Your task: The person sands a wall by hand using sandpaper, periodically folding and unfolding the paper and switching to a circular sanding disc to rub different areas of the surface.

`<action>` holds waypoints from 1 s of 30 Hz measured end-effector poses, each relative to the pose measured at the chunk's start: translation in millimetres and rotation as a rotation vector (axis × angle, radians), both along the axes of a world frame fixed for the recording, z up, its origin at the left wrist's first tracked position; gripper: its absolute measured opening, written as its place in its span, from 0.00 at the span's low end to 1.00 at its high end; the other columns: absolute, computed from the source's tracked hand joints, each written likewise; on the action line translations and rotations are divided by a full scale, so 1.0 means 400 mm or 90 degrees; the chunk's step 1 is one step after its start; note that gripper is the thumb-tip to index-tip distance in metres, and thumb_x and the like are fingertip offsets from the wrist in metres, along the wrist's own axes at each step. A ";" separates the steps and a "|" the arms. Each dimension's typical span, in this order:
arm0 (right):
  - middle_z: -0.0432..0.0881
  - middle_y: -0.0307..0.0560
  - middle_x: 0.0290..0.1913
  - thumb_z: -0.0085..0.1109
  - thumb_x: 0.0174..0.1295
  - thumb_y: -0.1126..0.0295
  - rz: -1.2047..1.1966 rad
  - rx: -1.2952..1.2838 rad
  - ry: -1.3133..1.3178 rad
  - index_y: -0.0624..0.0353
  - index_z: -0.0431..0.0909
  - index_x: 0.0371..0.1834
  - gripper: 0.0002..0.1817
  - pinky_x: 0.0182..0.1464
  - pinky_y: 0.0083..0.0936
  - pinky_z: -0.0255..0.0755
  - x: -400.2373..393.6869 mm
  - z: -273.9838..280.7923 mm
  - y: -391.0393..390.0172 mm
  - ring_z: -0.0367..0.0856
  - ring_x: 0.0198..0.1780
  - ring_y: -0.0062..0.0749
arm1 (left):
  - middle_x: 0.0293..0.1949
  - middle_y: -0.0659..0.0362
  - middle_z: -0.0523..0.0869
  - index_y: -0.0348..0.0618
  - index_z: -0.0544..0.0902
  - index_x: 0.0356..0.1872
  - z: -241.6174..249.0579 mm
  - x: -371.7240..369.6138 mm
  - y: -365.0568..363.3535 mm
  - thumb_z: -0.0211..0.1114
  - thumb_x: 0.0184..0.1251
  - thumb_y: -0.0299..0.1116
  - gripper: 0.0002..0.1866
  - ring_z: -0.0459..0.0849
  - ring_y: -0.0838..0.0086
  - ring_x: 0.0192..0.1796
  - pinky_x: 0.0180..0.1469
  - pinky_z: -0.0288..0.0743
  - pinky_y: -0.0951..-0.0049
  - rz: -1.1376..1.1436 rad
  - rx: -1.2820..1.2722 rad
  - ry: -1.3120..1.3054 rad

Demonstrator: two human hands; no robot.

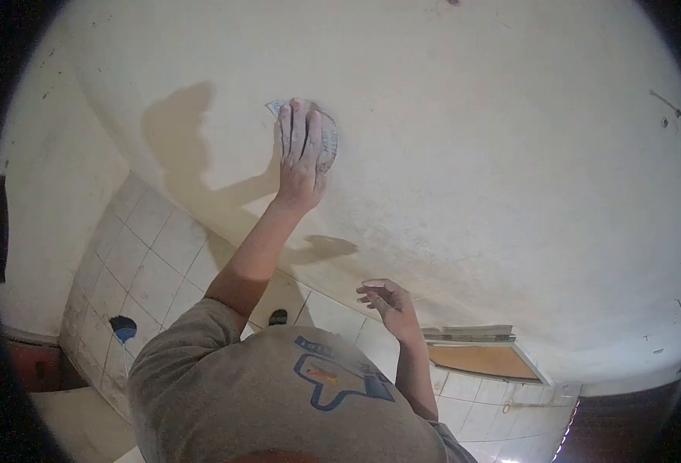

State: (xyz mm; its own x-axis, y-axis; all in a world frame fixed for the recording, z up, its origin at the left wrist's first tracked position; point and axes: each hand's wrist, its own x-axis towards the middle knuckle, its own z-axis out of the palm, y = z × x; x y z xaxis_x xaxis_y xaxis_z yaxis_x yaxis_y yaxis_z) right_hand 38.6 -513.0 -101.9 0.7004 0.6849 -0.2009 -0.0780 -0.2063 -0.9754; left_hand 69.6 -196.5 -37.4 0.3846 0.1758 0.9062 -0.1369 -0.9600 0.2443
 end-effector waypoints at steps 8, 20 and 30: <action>0.87 0.49 0.47 0.56 0.72 0.76 -0.026 0.037 0.005 0.61 0.80 0.53 0.10 0.46 0.27 0.77 -0.017 -0.030 0.003 0.86 0.44 0.33 | 0.79 0.34 0.50 0.32 0.58 0.77 0.001 -0.010 -0.001 0.47 0.77 0.41 0.34 0.44 0.34 0.80 0.78 0.37 0.36 -0.031 -0.011 0.001; 0.84 0.56 0.46 0.52 0.67 0.69 -0.201 0.158 0.029 0.60 0.60 0.72 0.29 0.39 0.27 0.75 -0.060 -0.018 0.043 0.84 0.35 0.36 | 0.78 0.33 0.51 0.32 0.58 0.77 0.015 -0.015 -0.010 0.56 0.75 0.50 0.40 0.44 0.34 0.80 0.78 0.38 0.37 -0.010 -0.004 -0.013; 0.84 0.56 0.45 0.51 0.68 0.69 -0.180 0.151 0.056 0.59 0.62 0.71 0.28 0.40 0.26 0.75 -0.064 -0.035 0.054 0.84 0.35 0.34 | 0.78 0.34 0.51 0.32 0.58 0.77 0.016 -0.015 -0.007 0.57 0.75 0.50 0.40 0.44 0.35 0.80 0.78 0.38 0.38 -0.024 0.001 -0.027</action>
